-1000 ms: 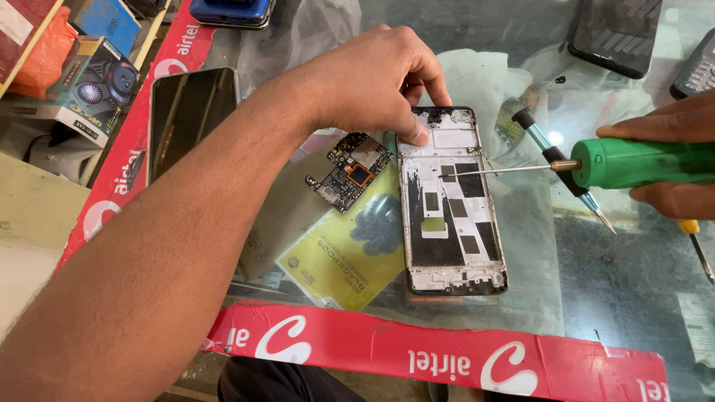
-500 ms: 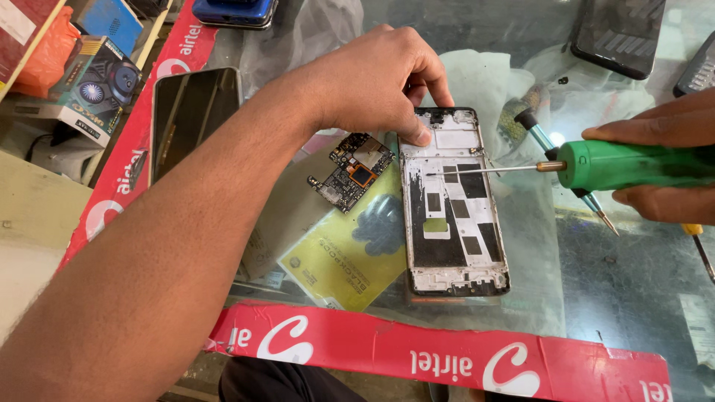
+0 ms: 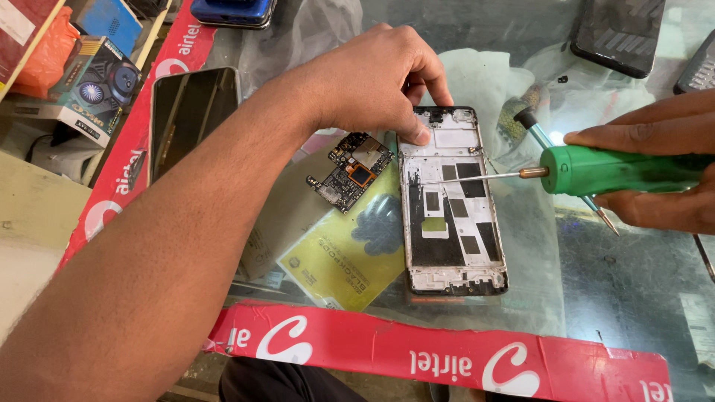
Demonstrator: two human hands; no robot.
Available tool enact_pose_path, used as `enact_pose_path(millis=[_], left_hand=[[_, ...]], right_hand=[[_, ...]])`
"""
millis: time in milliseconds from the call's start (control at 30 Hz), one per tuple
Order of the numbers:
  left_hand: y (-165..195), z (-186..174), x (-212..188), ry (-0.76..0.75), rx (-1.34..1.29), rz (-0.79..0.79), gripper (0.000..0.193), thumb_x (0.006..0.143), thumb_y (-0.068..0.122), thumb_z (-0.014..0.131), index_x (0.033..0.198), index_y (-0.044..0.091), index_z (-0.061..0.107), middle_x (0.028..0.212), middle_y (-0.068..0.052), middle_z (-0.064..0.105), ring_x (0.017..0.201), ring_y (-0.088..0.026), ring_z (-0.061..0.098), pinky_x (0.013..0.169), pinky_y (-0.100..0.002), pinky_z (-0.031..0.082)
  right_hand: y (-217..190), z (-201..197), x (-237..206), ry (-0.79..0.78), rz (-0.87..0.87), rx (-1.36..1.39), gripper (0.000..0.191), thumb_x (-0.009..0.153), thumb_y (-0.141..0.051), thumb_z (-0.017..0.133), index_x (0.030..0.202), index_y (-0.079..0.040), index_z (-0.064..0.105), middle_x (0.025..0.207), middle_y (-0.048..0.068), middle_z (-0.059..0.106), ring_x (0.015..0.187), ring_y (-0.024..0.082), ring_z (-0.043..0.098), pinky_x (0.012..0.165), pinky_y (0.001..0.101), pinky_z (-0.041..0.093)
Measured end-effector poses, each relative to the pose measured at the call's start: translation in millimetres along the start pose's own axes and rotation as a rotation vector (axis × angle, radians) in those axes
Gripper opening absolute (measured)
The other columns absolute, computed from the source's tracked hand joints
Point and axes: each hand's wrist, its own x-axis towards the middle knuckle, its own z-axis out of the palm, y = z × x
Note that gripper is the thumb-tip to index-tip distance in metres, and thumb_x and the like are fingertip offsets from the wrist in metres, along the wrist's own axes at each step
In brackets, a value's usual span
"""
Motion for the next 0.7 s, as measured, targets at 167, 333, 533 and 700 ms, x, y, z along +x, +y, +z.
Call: enact_pose_path(millis=[167,333,533,700], left_hand=[[-0.5,1.0,-0.1,0.008,0.005,0.000,0.041,0.063,0.017,0.094,0.101,0.013,0.081,0.070,0.003,0.069,0.060,-0.008,0.064,0.056,-0.029,0.052],[-0.7,0.8,-0.1,0.004,-0.001,0.008,0.041,0.063,0.017,0.094,0.102,0.013,0.081,0.069,0.002,0.069,0.060,-0.008,0.063,0.056,-0.029,0.051],[-0.1,-1.2,-0.4,-0.002,-0.002,0.009,0.041,0.062,0.016,0.094,0.102,0.013,0.081,0.069,0.002,0.068,0.060,-0.009,0.063,0.056,-0.029,0.051],[0.5,-1.8,-0.8,-0.007,-0.006,0.001,0.042,0.063,0.016,0.093,0.102,0.013,0.081,0.068,0.002,0.068,0.060,-0.010,0.063,0.056,-0.030,0.051]], right_hand=[[-3.1,9.4,-5.9,0.115,0.004,-0.047,0.067,0.068,-0.020,0.084,0.132,-0.008,0.069,0.107,0.005,0.079,0.091,0.013,0.080,0.095,0.0293,0.064],[-22.0,3.5,2.1,0.164,0.127,-0.033,0.074,0.066,-0.025,0.089,0.137,-0.011,0.071,0.107,0.008,0.079,0.092,0.017,0.080,0.092,0.0322,0.065],[-19.5,-4.1,16.3,-0.073,0.374,0.615,0.054,0.077,-0.024,0.079,0.128,-0.006,0.074,0.105,0.011,0.078,0.093,0.019,0.080,0.086,0.0330,0.063],[-16.5,-2.4,8.1,0.172,-0.055,-0.067,0.069,0.070,-0.026,0.085,0.134,-0.007,0.067,0.105,0.011,0.078,0.090,0.018,0.079,0.090,0.0327,0.065]])
